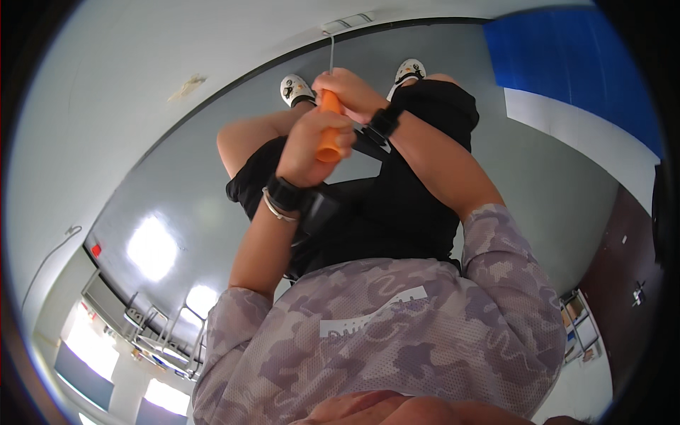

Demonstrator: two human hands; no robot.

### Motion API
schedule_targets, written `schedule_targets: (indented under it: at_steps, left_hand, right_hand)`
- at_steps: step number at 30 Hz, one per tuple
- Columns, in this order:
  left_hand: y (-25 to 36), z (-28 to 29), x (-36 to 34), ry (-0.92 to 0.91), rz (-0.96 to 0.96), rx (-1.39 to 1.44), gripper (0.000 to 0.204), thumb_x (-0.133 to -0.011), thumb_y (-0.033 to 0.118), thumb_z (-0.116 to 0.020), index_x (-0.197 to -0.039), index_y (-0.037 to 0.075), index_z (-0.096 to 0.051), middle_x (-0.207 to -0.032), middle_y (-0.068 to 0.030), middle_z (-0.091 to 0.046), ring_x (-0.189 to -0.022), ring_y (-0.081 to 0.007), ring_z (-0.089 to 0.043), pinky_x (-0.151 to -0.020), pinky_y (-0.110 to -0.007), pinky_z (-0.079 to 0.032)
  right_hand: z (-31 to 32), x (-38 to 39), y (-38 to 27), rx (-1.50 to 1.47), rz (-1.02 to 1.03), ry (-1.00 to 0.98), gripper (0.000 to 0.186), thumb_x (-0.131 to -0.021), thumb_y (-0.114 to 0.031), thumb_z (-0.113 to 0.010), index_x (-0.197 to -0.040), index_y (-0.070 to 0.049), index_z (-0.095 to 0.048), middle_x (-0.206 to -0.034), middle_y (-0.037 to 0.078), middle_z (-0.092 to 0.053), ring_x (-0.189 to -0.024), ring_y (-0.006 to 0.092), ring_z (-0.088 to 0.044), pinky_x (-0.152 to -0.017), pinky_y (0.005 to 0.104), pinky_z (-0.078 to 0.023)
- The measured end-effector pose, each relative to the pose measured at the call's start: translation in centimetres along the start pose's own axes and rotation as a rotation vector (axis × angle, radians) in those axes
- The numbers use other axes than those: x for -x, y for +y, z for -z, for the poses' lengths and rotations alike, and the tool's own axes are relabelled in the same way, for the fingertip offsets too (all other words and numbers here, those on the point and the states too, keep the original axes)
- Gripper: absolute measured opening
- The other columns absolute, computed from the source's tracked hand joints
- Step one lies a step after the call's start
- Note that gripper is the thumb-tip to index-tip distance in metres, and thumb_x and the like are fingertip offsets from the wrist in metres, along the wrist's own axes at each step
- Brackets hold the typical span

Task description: Painting a white wall using a paint roller with an extension handle.

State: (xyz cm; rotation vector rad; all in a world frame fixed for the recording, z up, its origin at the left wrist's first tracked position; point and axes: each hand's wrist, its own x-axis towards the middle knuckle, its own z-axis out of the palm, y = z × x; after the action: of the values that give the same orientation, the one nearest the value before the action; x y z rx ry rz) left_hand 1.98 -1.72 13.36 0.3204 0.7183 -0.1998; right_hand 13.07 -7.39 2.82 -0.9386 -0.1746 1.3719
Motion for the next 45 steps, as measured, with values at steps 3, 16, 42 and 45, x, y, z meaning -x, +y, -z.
schedule_targets:
  at_steps: [3, 16, 42, 45]
  left_hand:
    - [1.6, 3.8, 1.8, -0.08, -0.01, 0.217, 0.012, -0.082, 0.003, -0.047, -0.092, 0.008, -0.041, -0.066, 0.0008, -0.039, -0.053, -0.0079, -0.037, -0.047, -0.02, -0.031]
    - [1.4, 3.3, -3.4, 0.396, -0.16, -0.185, 0.008, -0.08, 0.004, -0.05, -0.086, 0.005, -0.045, -0.071, -0.0008, -0.047, -0.058, -0.0076, -0.046, -0.05, -0.019, -0.04]
    - [-8.4, -10.8, -22.1, -0.013, 0.283, 0.466, 0.011, -0.084, 0.001, -0.043, -0.095, -0.002, -0.04, -0.063, -0.0026, -0.041, -0.051, -0.0084, -0.044, -0.046, -0.018, -0.042]
    - [-6.6, -9.5, -21.8, 0.028, 0.275, 0.362, 0.007, -0.085, 0.003, -0.042, -0.09, -0.002, -0.04, -0.065, -0.0021, -0.043, -0.052, -0.008, -0.046, -0.049, -0.018, -0.044]
  right_hand:
    - [-2.3, -2.7, 1.9, 0.052, -0.077, -0.063, 0.017, -0.079, -0.013, -0.055, -0.064, -0.003, -0.052, -0.06, 0.004, -0.05, -0.053, 0.0103, -0.046, -0.049, 0.0241, -0.039]
    - [-0.9, -8.8, 4.8, 0.193, -0.222, -0.193, 0.023, -0.074, -0.019, -0.055, -0.063, 0.001, -0.057, -0.063, 0.011, -0.058, -0.057, 0.0171, -0.051, -0.051, 0.0315, -0.04]
    - [23.4, 1.6, -4.5, 0.291, 0.114, 0.138, 0.025, -0.079, -0.019, -0.048, -0.07, 0.003, -0.058, -0.061, 0.009, -0.054, -0.046, 0.018, -0.049, -0.04, 0.0338, -0.04]
    - [21.3, 1.2, -4.5, 0.063, 0.029, 0.156, 0.021, -0.077, -0.017, -0.051, -0.066, 0.0, -0.057, -0.058, 0.007, -0.052, -0.044, 0.0151, -0.047, -0.037, 0.0314, -0.036]
